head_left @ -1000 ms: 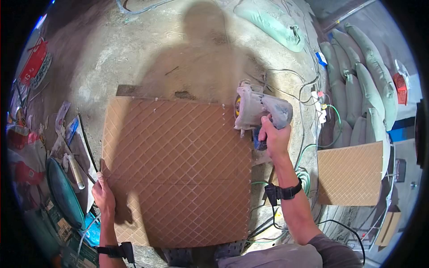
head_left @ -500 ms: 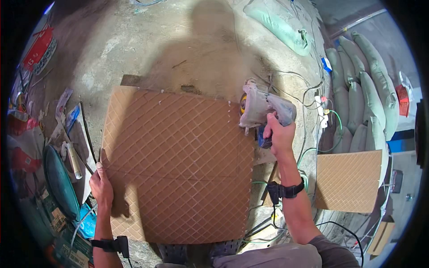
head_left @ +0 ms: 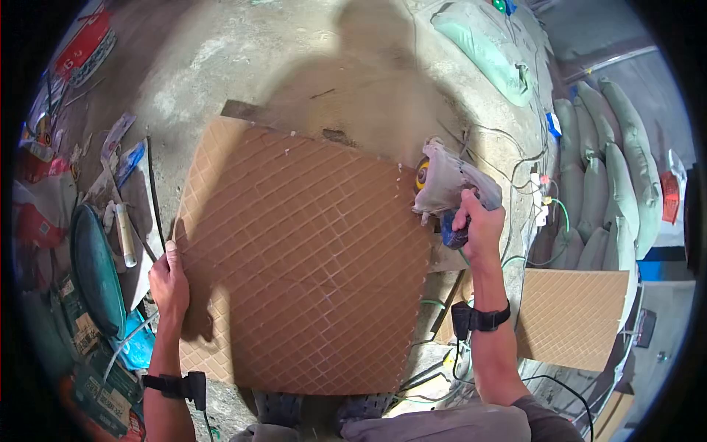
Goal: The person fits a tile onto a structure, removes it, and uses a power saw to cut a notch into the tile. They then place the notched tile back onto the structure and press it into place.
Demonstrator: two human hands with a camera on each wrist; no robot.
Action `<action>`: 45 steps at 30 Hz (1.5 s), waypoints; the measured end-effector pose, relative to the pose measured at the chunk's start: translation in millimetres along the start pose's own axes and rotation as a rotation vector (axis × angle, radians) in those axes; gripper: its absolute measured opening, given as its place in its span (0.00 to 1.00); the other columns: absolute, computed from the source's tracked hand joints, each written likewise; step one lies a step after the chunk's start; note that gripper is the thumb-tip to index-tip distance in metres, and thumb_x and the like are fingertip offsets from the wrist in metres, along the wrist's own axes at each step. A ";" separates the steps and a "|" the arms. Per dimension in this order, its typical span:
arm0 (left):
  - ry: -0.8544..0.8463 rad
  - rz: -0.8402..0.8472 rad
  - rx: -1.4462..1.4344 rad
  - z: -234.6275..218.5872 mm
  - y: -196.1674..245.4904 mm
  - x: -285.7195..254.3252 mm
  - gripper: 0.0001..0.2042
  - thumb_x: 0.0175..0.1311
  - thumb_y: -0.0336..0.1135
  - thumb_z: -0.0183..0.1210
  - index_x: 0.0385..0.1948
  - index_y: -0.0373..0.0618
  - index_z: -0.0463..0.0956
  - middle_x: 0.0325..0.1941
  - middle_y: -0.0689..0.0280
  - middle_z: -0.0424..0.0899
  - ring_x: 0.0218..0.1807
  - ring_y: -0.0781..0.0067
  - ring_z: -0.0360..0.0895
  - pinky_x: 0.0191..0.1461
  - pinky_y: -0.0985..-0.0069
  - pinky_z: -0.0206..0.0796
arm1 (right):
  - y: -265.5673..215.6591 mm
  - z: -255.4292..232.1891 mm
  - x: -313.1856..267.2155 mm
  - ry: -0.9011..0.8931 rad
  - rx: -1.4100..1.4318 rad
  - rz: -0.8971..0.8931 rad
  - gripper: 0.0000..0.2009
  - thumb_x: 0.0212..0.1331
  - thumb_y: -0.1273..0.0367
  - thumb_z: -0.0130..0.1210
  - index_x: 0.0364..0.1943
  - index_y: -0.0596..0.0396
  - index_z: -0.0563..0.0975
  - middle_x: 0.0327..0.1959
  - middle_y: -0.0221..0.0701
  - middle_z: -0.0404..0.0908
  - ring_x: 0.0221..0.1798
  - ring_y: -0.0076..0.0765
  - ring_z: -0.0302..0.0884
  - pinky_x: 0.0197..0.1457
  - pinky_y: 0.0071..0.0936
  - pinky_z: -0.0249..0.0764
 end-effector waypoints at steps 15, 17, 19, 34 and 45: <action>0.010 0.022 0.009 -1.7 2.3 0.1 0.38 0.73 0.65 0.41 0.23 0.31 0.73 0.16 0.52 0.69 0.23 0.56 0.64 0.31 0.54 0.57 | -2.9 -4.6 -22.9 -0.007 -0.043 0.018 0.03 0.63 0.75 0.57 0.35 0.59 0.75 0.17 0.26 0.70 0.14 0.23 0.65 0.18 0.25 0.65; 0.011 0.017 0.019 -1.8 2.3 0.0 0.38 0.73 0.66 0.41 0.23 0.30 0.74 0.17 0.50 0.70 0.23 0.53 0.66 0.32 0.53 0.59 | -1.5 -6.2 -26.3 -0.010 -0.018 0.038 0.03 0.63 0.75 0.57 0.34 0.59 0.75 0.16 0.27 0.70 0.14 0.23 0.65 0.18 0.25 0.65; -0.006 0.013 0.016 -2.5 3.3 -0.1 0.38 0.73 0.66 0.41 0.24 0.30 0.75 0.17 0.48 0.71 0.23 0.50 0.67 0.33 0.52 0.59 | -0.3 -8.3 -29.3 -0.013 -0.016 0.041 0.03 0.62 0.75 0.58 0.35 0.59 0.74 0.18 0.27 0.70 0.14 0.23 0.65 0.18 0.25 0.65; 0.021 0.017 0.017 -3.1 5.3 -0.8 0.39 0.73 0.66 0.41 0.23 0.30 0.75 0.19 0.46 0.74 0.24 0.47 0.71 0.34 0.52 0.61 | -3.1 -11.3 -57.0 -0.014 -0.019 0.046 0.04 0.62 0.75 0.57 0.37 0.60 0.75 0.15 0.27 0.71 0.13 0.23 0.66 0.18 0.24 0.65; 0.013 0.010 0.026 -4.9 5.8 -1.3 0.39 0.72 0.67 0.42 0.24 0.29 0.76 0.20 0.43 0.76 0.27 0.42 0.75 0.36 0.50 0.63 | 0.9 -19.1 -77.9 -0.009 -0.013 0.075 0.04 0.62 0.75 0.57 0.36 0.60 0.74 0.14 0.28 0.70 0.13 0.24 0.66 0.18 0.24 0.66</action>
Point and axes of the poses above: each hand's wrist, its own x-axis towards the middle knuckle, its own z-axis out of the palm, y = z × x, the point moved 6 cm from there along x, towards the middle knuckle
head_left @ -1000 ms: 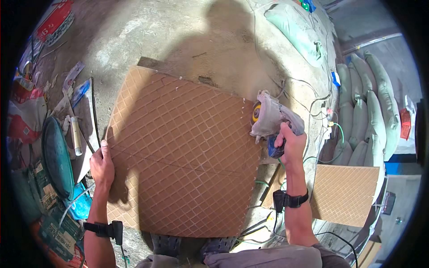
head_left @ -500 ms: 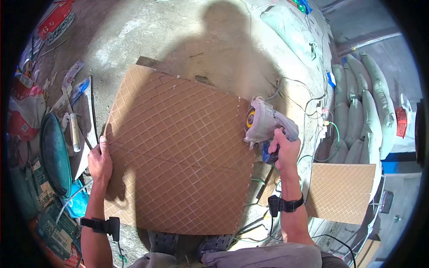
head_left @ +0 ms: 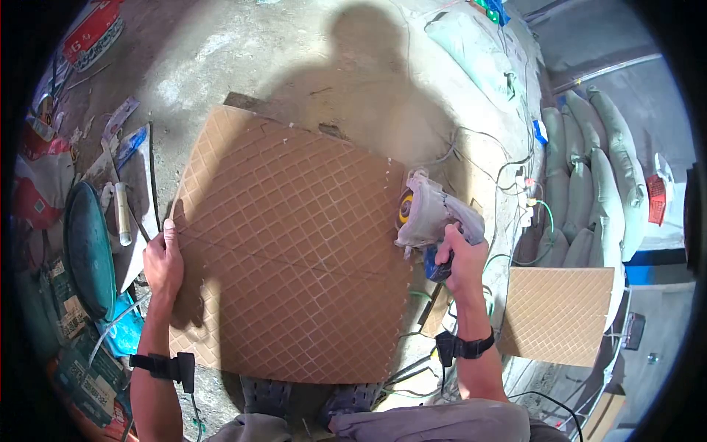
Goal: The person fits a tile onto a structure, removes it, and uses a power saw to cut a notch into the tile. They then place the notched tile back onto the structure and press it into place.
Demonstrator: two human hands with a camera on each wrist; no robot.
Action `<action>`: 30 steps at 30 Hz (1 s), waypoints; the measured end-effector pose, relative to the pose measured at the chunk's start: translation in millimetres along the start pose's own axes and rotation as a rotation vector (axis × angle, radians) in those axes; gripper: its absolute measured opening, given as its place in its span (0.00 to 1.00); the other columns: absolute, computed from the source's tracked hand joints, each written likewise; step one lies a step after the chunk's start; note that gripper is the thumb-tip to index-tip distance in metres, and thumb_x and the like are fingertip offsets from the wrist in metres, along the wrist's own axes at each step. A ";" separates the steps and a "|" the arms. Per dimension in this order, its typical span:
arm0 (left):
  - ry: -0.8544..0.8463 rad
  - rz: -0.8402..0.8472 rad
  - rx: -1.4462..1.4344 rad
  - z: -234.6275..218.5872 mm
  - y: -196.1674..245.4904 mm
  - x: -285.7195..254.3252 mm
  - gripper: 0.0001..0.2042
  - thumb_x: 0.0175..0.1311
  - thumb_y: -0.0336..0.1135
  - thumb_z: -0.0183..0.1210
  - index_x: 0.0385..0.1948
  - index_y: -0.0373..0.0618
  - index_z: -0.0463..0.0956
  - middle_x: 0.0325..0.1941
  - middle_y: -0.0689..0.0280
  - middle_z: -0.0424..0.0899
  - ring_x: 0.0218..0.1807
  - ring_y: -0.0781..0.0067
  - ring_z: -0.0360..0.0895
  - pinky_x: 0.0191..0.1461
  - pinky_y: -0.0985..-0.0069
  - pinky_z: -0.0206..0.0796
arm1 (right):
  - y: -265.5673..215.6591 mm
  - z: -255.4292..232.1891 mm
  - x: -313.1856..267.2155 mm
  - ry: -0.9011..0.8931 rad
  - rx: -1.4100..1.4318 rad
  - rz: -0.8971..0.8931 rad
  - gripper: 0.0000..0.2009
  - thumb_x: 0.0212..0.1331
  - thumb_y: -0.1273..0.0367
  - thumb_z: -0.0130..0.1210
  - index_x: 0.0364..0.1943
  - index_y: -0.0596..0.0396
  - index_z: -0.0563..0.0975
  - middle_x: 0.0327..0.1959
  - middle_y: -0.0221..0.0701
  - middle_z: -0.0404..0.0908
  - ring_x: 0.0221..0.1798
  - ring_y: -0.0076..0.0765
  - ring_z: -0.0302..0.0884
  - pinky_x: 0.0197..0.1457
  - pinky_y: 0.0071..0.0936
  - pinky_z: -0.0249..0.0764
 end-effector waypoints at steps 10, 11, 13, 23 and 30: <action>0.010 0.020 -0.025 1.6 -1.9 1.3 0.39 0.71 0.67 0.42 0.24 0.30 0.77 0.23 0.40 0.78 0.30 0.38 0.77 0.38 0.49 0.65 | 2.5 -4.3 -18.6 -0.027 0.042 0.003 0.05 0.61 0.77 0.58 0.38 0.58 0.73 0.19 0.27 0.71 0.14 0.22 0.67 0.17 0.23 0.66; 0.009 0.020 -0.026 1.7 -2.2 1.4 0.39 0.71 0.67 0.42 0.24 0.30 0.77 0.23 0.40 0.78 0.30 0.38 0.77 0.38 0.49 0.65 | 3.7 -5.6 -20.3 -0.017 0.038 0.006 0.05 0.61 0.77 0.58 0.38 0.58 0.73 0.18 0.27 0.71 0.14 0.22 0.67 0.17 0.23 0.66; 0.021 0.023 -0.011 2.0 -2.7 1.8 0.39 0.71 0.67 0.42 0.24 0.30 0.77 0.24 0.39 0.78 0.31 0.36 0.78 0.39 0.49 0.66 | 3.8 -7.7 -24.9 -0.006 0.031 0.006 0.05 0.61 0.77 0.58 0.37 0.58 0.73 0.18 0.27 0.72 0.14 0.22 0.67 0.17 0.23 0.65; 0.019 0.045 -0.018 0.6 -0.6 1.3 0.40 0.71 0.69 0.41 0.22 0.30 0.75 0.23 0.40 0.77 0.30 0.36 0.76 0.38 0.48 0.64 | 6.3 -10.6 -42.0 -0.004 -0.007 0.048 0.04 0.62 0.75 0.58 0.36 0.59 0.73 0.15 0.28 0.70 0.13 0.24 0.66 0.18 0.25 0.66; 0.013 0.044 -0.023 1.4 -0.8 2.0 0.41 0.71 0.69 0.41 0.21 0.30 0.75 0.22 0.40 0.76 0.29 0.37 0.75 0.38 0.49 0.64 | 5.5 -10.6 -51.0 -0.022 0.004 0.036 0.04 0.62 0.76 0.56 0.36 0.58 0.73 0.15 0.28 0.70 0.13 0.24 0.65 0.18 0.25 0.66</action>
Point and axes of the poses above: each hand's wrist, its own x-axis towards the middle knuckle, its own z-axis out of the palm, y = z × x, the point moved 6 cm from there along x, towards the middle knuckle
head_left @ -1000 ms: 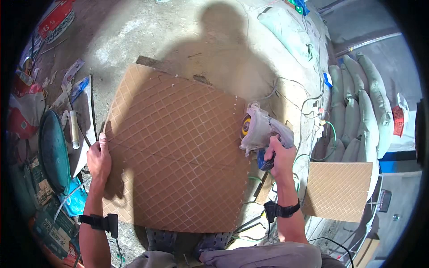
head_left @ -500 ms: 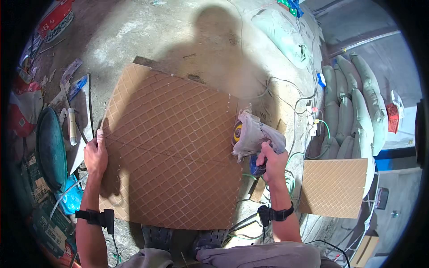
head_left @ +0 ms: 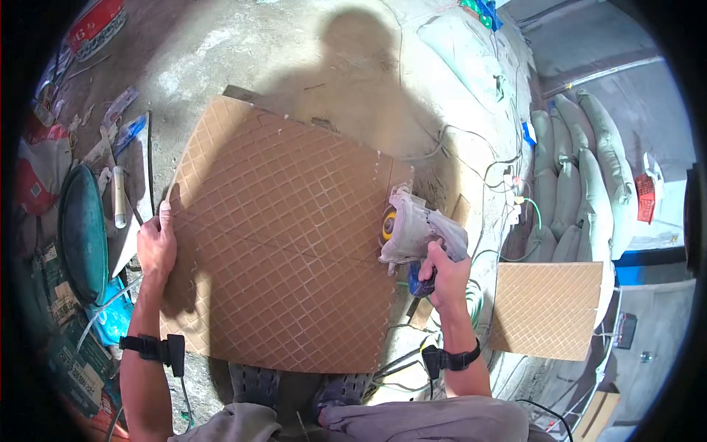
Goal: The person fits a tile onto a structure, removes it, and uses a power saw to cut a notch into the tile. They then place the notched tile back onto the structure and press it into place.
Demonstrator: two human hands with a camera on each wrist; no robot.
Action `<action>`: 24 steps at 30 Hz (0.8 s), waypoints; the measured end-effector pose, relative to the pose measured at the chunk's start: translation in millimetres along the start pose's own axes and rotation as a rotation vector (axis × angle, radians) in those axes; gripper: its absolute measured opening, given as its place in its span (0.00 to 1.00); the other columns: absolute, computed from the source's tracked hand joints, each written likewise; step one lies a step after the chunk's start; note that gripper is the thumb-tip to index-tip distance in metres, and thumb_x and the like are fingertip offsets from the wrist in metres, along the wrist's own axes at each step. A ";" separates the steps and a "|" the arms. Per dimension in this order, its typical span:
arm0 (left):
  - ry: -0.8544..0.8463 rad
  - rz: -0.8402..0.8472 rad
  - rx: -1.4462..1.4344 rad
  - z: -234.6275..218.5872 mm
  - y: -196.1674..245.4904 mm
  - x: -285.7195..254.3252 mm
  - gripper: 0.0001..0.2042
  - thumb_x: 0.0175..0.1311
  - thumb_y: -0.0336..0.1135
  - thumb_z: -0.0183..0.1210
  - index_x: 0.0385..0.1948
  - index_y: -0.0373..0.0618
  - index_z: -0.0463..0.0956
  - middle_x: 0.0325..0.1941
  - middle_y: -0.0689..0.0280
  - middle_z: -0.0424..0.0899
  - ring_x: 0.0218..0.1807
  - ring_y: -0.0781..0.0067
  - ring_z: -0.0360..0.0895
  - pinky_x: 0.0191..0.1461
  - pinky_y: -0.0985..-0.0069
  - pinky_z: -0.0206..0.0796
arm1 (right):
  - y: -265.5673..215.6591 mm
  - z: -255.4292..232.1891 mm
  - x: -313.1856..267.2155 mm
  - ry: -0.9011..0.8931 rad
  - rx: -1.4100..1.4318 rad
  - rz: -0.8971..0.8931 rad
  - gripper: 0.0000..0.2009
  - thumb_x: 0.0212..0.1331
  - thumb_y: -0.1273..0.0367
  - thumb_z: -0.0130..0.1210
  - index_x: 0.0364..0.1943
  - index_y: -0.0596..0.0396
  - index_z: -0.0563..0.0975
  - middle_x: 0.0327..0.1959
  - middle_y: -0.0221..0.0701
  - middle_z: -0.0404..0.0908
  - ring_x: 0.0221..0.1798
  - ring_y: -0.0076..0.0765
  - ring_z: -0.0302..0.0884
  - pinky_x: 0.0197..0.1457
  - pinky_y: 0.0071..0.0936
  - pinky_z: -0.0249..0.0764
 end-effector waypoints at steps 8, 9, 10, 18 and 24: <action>0.011 0.013 -0.028 3.6 -4.9 2.0 0.41 0.71 0.69 0.41 0.21 0.30 0.75 0.21 0.40 0.76 0.29 0.36 0.75 0.38 0.49 0.64 | 1.8 -4.2 -13.9 0.008 -0.018 0.029 0.04 0.63 0.75 0.56 0.36 0.59 0.73 0.14 0.28 0.69 0.13 0.24 0.64 0.18 0.24 0.65; 0.009 0.014 -0.028 4.2 -5.6 2.4 0.41 0.71 0.69 0.41 0.21 0.30 0.75 0.21 0.40 0.76 0.29 0.36 0.75 0.38 0.49 0.64 | 2.2 -5.0 -15.5 0.014 -0.024 0.031 0.04 0.63 0.75 0.56 0.36 0.59 0.73 0.14 0.28 0.69 0.13 0.24 0.64 0.18 0.24 0.65; 0.009 0.016 -0.022 4.5 -6.1 2.9 0.41 0.71 0.69 0.41 0.21 0.30 0.75 0.21 0.40 0.76 0.29 0.36 0.75 0.38 0.49 0.64 | 2.2 -5.4 -16.5 0.014 -0.024 0.031 0.04 0.63 0.75 0.56 0.36 0.59 0.73 0.14 0.28 0.69 0.13 0.24 0.64 0.18 0.24 0.65; 0.006 0.014 -0.007 1.0 -0.9 0.9 0.41 0.71 0.69 0.41 0.20 0.30 0.74 0.21 0.39 0.76 0.28 0.37 0.75 0.38 0.49 0.64 | 6.0 -10.8 -24.8 -0.006 0.006 0.047 0.05 0.62 0.76 0.57 0.37 0.59 0.73 0.16 0.28 0.71 0.14 0.24 0.67 0.19 0.26 0.68; 0.013 0.027 -0.006 1.2 -1.4 1.8 0.41 0.71 0.69 0.41 0.20 0.30 0.75 0.21 0.39 0.76 0.29 0.37 0.76 0.38 0.49 0.64 | 9.2 -11.0 -28.9 0.004 -0.026 0.055 0.04 0.62 0.75 0.57 0.36 0.58 0.72 0.15 0.28 0.70 0.13 0.24 0.65 0.18 0.25 0.67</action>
Point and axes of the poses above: each hand's wrist, its own x-axis towards the middle knuckle, its own z-axis out of the palm, y = z × x, the point moved 6 cm from there along x, towards the middle knuckle
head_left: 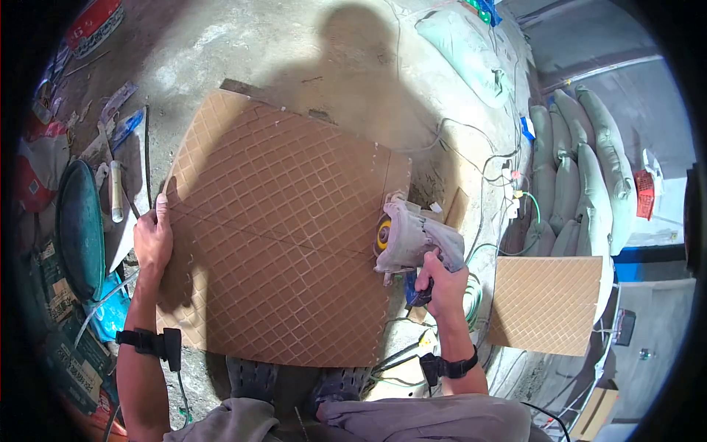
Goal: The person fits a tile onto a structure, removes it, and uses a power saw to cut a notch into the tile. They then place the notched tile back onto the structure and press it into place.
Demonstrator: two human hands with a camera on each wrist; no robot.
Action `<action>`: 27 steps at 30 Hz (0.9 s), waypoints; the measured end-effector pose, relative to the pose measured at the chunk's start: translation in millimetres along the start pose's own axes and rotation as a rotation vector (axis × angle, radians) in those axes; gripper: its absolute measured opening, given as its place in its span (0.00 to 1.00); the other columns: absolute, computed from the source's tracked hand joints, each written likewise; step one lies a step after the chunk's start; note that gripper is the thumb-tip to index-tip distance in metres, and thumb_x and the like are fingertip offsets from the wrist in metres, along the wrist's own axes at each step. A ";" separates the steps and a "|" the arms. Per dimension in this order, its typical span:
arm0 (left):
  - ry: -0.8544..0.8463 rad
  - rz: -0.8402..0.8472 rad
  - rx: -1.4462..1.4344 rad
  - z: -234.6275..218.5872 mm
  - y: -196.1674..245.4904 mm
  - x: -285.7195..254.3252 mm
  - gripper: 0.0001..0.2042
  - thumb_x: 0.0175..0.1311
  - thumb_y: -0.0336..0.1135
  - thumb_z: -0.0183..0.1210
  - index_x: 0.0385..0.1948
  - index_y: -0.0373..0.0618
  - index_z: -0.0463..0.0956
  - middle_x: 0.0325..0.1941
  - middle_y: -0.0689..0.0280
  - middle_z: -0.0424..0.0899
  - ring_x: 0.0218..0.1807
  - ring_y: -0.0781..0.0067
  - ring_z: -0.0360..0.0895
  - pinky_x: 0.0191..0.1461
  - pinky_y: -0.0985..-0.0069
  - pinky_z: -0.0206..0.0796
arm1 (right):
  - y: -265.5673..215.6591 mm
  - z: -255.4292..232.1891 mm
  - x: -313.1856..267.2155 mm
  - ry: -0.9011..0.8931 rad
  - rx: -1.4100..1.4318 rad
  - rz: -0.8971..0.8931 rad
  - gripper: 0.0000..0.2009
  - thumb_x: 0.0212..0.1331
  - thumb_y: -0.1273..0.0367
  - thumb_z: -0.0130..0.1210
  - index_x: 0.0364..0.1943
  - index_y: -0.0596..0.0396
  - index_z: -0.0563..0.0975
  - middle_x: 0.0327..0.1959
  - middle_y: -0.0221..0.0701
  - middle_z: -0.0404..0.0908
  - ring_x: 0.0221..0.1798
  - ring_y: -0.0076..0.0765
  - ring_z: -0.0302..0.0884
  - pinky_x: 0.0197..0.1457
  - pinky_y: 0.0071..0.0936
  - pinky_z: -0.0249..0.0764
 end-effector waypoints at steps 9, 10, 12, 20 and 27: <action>-0.028 -0.015 0.020 0.8 -2.3 1.5 0.41 0.70 0.70 0.41 0.21 0.30 0.76 0.23 0.39 0.78 0.31 0.36 0.77 0.39 0.48 0.65 | 7.1 -2.5 -1.7 -0.016 0.044 0.002 0.05 0.61 0.76 0.58 0.36 0.59 0.73 0.16 0.28 0.72 0.14 0.24 0.68 0.18 0.26 0.68; -0.025 -0.011 0.012 1.7 -3.5 1.8 0.41 0.70 0.70 0.41 0.21 0.30 0.76 0.23 0.39 0.78 0.31 0.35 0.77 0.39 0.48 0.65 | 7.6 -2.3 -2.0 -0.016 0.045 0.003 0.05 0.61 0.76 0.58 0.36 0.59 0.73 0.16 0.28 0.72 0.14 0.24 0.68 0.18 0.26 0.68; -0.021 -0.005 0.005 3.0 -4.9 2.7 0.41 0.70 0.70 0.40 0.21 0.30 0.76 0.23 0.39 0.78 0.31 0.35 0.77 0.39 0.48 0.66 | 8.5 -1.6 -1.9 -0.013 0.037 0.002 0.05 0.61 0.76 0.59 0.36 0.59 0.73 0.17 0.28 0.71 0.14 0.24 0.67 0.18 0.25 0.68; -0.016 0.014 0.014 2.4 -1.8 3.2 0.40 0.72 0.68 0.41 0.21 0.29 0.75 0.22 0.38 0.76 0.30 0.35 0.76 0.38 0.48 0.64 | 11.1 0.1 -1.6 -0.017 0.052 -0.010 0.06 0.61 0.76 0.59 0.37 0.59 0.73 0.17 0.28 0.71 0.14 0.24 0.67 0.18 0.25 0.67; -0.005 0.017 -0.016 3.7 -2.3 3.5 0.40 0.72 0.67 0.42 0.23 0.27 0.76 0.22 0.40 0.76 0.28 0.39 0.75 0.38 0.49 0.63 | -8.5 -15.6 -8.7 0.026 0.115 -0.002 0.05 0.60 0.76 0.58 0.37 0.60 0.73 0.16 0.28 0.71 0.14 0.25 0.67 0.18 0.25 0.67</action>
Point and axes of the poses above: each hand's wrist, its own x-axis towards the middle knuckle, its own z-axis out of the palm, y = z × x, the point moved 6 cm from there along x, towards the middle knuckle
